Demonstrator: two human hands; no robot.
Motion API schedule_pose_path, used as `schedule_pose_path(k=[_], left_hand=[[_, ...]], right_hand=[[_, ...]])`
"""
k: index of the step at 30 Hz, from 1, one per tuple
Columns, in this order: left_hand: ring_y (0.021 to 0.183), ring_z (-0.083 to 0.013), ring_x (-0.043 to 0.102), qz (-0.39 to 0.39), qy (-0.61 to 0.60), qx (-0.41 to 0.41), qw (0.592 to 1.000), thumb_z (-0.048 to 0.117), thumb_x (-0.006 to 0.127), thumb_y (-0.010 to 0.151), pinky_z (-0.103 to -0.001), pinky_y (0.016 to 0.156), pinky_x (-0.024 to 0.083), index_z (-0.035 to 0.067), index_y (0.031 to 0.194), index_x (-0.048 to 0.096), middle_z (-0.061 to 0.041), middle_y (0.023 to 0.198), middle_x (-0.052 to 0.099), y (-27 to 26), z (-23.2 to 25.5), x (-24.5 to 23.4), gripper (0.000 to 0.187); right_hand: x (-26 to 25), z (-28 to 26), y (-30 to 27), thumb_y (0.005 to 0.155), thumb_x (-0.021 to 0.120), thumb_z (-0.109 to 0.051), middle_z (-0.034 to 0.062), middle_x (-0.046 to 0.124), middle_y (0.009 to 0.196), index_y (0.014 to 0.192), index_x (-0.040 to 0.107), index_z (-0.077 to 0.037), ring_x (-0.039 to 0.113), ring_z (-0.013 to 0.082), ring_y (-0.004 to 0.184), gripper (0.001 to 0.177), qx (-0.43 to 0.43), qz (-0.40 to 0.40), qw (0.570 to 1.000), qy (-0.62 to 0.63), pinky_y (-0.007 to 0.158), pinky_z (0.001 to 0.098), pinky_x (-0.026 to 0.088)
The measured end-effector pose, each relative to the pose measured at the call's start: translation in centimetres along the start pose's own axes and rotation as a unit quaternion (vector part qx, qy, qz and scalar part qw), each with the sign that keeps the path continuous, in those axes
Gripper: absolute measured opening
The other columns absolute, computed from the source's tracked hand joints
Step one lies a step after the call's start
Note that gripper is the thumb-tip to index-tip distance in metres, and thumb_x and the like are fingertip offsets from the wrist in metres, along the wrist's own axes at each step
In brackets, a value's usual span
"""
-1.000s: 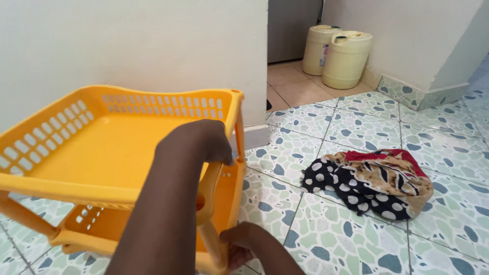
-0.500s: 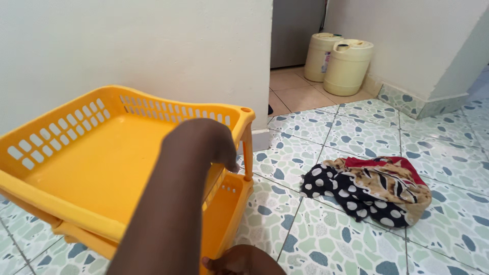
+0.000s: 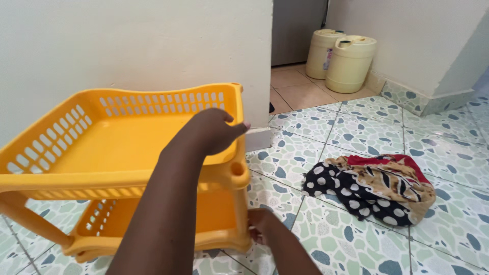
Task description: The person assembles a yellow plastic two-tier basket by inserting four vertical support rods into the bottom basket, then attaching the top basket and securing it with the rods. The person adjusts the fit of the components and positions the assembled basket upright.
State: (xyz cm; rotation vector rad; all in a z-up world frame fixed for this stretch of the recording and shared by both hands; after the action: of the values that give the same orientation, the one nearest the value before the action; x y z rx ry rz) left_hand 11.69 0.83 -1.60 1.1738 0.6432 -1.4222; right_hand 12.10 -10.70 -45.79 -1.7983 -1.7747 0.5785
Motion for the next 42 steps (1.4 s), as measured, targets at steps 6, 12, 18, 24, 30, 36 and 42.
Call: schedule_pose_path(k=[6, 12, 18, 24, 30, 36, 42], left_hand=[[0.08, -0.0163, 0.076, 0.057, -0.317, -0.028, 0.946, 0.045, 0.066, 0.089, -0.035, 0.068, 0.059, 0.008, 0.114, 0.074, -0.011, 0.1, 0.079, 0.7, -4.0, -4.2, 0.045], [0.081, -0.0169, 0.072, 0.477, -0.284, -0.053, 0.83, 0.023, 0.067, 0.092, -0.033, 0.072, 0.055, 0.01, 0.104, 0.07, -0.002, 0.094, 0.071, -5.1, -15.7, -16.7, 0.017], [0.096, -0.024, 0.069, 0.757, -0.027, -0.121, 0.641, 0.001, 0.057, 0.093, -0.04, 0.083, 0.055, 0.007, 0.106, 0.063, -0.011, 0.108, 0.069, -16.5, -25.6, -17.9, 0.016], [0.094, -0.0261, 0.072, 0.685, -0.339, -0.458, 0.455, 0.023, 0.047, 0.1, -0.039, 0.083, 0.06, 0.006, 0.111, 0.061, -0.014, 0.11, 0.07, -24.6, -40.7, -6.7, 0.024], [0.096, -0.0297, 0.069, 0.278, -0.61, -0.503, 0.545, 0.029, 0.047, 0.097, -0.048, 0.081, 0.059, 0.01, 0.12, 0.062, -0.014, 0.111, 0.068, -22.3, -38.9, 13.8, 0.033], [0.1, -0.0306, 0.068, 0.076, -0.639, -0.508, 0.573, 0.037, 0.049, 0.094, -0.054, 0.081, 0.058, 0.016, 0.127, 0.063, -0.012, 0.114, 0.067, -21.0, -35.3, 17.6, 0.041], [0.117, -0.0305, 0.057, 0.031, -0.604, -0.548, 0.578, 0.058, 0.049, 0.094, -0.052, 0.094, 0.05, 0.018, 0.135, 0.056, -0.015, 0.128, 0.057, -21.2, -36.0, 17.5, 0.057]], right_hand=[[-3.0, -4.1, 2.3, 0.094, 0.066, -0.017, 0.0135, 0.073, 0.099, 0.114, 0.069, -0.003, 0.069, 0.0226, 0.073, 0.026, -0.068, -0.096, 0.97, 0.211, 0.07, 0.0359, 0.06], [-12.2, -11.0, 2.2, 0.099, 0.053, -0.036, 0.0076, 0.057, 0.112, 0.125, 0.061, -0.013, 0.055, 0.0234, 0.102, 0.036, -0.181, -0.015, 0.947, 0.264, 0.096, 0.0473, 0.045], [-18.1, -5.2, 7.8, 0.104, 0.04, -0.044, 0.0056, 0.055, 0.13, 0.144, 0.044, -0.017, 0.052, 0.0226, 0.12, 0.049, -0.145, 0.135, 0.875, 0.441, 0.106, 0.0448, 0.041], [0.8, 8.7, 8.2, 0.101, 0.05, -0.046, 0.0084, 0.05, 0.115, 0.131, 0.051, -0.024, 0.048, 0.0228, 0.098, 0.037, -0.013, 0.095, 0.885, 0.455, 0.087, 0.0439, 0.047], [15.1, 2.7, 0.8, 0.09, 0.07, -0.04, 0.0179, 0.051, 0.116, 0.135, 0.053, -0.012, 0.056, 0.0312, 0.097, 0.056, 0.018, 0.016, 0.969, 0.248, 0.09, 0.0483, 0.055], [16.0, -1.2, -4.9, 0.085, 0.071, -0.036, 0.0197, 0.058, 0.116, 0.136, 0.053, -0.011, 0.062, 0.0329, 0.101, 0.059, -0.015, -0.072, 0.967, 0.246, 0.093, 0.0484, 0.057], [16.7, -6.8, -11.4, 0.083, 0.08, -0.049, 0.0198, 0.069, 0.121, 0.132, 0.054, 0.0, 0.067, 0.0328, 0.113, 0.075, -0.216, 0.098, 0.798, -0.555, 0.101, 0.0447, 0.055]])
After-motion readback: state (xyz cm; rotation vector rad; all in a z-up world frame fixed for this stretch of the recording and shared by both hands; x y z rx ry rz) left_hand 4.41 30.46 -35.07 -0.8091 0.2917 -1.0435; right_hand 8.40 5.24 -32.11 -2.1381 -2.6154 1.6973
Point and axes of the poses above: each hand's wrist, its own y-axis towards the middle knuckle, its own x-axis out of the palm, z = x × y, the point moved 10 cm from there along y, towards the middle knuckle
